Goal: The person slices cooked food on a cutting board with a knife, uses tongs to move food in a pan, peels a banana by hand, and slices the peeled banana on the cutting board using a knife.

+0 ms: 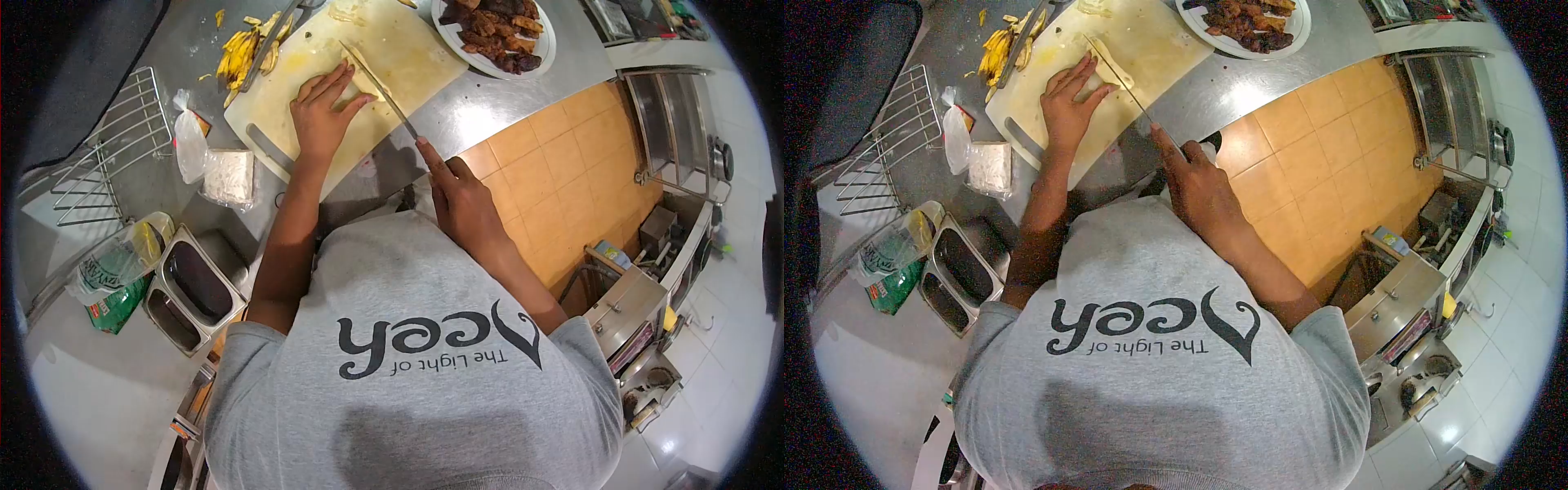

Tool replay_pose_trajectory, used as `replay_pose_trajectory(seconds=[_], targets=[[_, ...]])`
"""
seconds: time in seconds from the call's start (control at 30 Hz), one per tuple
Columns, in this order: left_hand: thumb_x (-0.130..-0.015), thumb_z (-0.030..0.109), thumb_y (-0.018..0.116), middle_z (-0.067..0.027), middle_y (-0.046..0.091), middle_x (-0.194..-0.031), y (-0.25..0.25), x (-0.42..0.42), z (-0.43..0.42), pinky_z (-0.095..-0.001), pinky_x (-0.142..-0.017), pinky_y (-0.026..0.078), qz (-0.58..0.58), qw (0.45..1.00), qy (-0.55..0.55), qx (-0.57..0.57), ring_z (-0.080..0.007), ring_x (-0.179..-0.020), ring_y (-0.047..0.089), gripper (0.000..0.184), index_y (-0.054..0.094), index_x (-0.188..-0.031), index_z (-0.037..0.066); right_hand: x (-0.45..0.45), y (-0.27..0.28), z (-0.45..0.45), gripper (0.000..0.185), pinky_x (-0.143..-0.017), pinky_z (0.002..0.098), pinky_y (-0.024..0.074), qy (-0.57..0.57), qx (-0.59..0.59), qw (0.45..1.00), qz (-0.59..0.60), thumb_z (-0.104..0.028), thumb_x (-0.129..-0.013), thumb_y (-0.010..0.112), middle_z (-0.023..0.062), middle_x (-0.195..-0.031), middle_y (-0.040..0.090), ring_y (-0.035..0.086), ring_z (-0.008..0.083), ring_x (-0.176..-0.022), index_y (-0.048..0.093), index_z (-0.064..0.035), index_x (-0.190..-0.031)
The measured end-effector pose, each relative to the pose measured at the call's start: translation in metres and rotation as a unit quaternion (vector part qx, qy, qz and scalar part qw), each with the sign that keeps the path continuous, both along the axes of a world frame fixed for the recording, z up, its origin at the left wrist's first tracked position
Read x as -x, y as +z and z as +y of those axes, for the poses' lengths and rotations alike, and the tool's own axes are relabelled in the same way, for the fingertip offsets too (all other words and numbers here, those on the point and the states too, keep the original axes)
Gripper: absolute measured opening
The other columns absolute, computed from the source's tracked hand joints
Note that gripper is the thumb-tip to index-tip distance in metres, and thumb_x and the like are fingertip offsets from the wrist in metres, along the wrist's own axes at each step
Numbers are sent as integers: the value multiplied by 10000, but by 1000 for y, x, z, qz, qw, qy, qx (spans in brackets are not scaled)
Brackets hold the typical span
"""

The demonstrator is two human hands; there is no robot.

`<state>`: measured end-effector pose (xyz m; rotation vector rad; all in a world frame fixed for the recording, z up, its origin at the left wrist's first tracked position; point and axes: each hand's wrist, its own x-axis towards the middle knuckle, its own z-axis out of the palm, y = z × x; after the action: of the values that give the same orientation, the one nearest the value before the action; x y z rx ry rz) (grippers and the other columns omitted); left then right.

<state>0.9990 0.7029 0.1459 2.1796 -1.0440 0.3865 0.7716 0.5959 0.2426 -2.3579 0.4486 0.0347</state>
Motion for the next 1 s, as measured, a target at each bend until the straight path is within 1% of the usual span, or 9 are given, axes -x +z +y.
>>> replay_pose_trajectory(seconds=[0.1,0.2,0.3,0.4,0.5,0.6,0.7,0.9,1.0], targets=[[-651,376,795,37,672,-1116,-2,0,0,-304,-791,497,-7,1000,3,0,-170,-969,610,448,722,-1027,145,-2,-3,2,610,-601,497,506,-4,6,1000,20,-75,-889,494,204,-929,527,586,423,-683,285,-207,-1447],[-647,380,795,39,671,-1119,-7,-3,0,-312,-795,497,-2,1000,-4,7,-173,-969,609,455,721,-1031,149,-4,-6,5,587,-596,460,482,-20,27,999,6,-41,-889,518,173,-809,527,569,360,-661,340,-181,-1431],[-646,388,794,43,671,-1119,-7,-3,0,-310,-799,493,3,1000,-1,3,-174,-974,606,460,720,-1037,158,-9,-4,5,585,-592,463,481,-20,24,999,18,-37,-889,514,173,-805,525,566,365,-657,339,-174,-1430],[-645,393,793,46,670,-1121,-12,-7,2,-300,-800,486,-3,1000,-5,-8,-176,-981,603,466,719,-1044,163,-10,-7,2,690,-597,493,516,-2,7,999,37,-41,-862,511,212,-938,534,596,426,-679,238,-243,-1463],[-645,392,792,45,669,-1125,-10,-5,1,-301,-802,485,-4,1000,-4,-9,-179,-981,602,471,717,-1049,163,-11,-10,1,721,-600,493,518,-1,6,999,47,-27,-841,522,224,-934,535,598,433,-674,237,-255,-1464],[-644,386,795,35,673,-1115,-7,-4,1,-309,-801,492,-6,1000,2,-21,-186,-964,608,475,716,-1051,156,-15,-12,1,637,-600,483,482,-1,16,998,53,-42,-887,496,191,-785,520,564,394,-646,273,-222,-1457],[-642,378,797,23,679,-1101,-8,-7,0,-314,-800,500,-2,1000,-17,10,-196,-937,618,470,718,-1046,151,-21,-16,-3,640,-600,483,482,5,12,997,77,-56,-892,493,196,-764,524,566,400,-648,263,-240,-1460],[-644,367,799,6,680,-1098,-5,-7,-2,-317,-803,507,-27,999,-14,-10,-215,-942,627,458,720,-1032,136,-21,-18,-7,654,-604,481,479,-5,-15,998,61,-44,-888,484,196,-731,535,565,397,-641,253,-248,-1465],[-686,256,792,-68,631,-1195,1,-2,1,-337,-946,440,41,998,-28,-32,-230,-1068,605,524,652,-1160,83,-8,-5,-11,652,-605,481,476,-1,-37,998,50,-45,-890,481,199,-734,537,562,397,-634,253,-249,-1465]])
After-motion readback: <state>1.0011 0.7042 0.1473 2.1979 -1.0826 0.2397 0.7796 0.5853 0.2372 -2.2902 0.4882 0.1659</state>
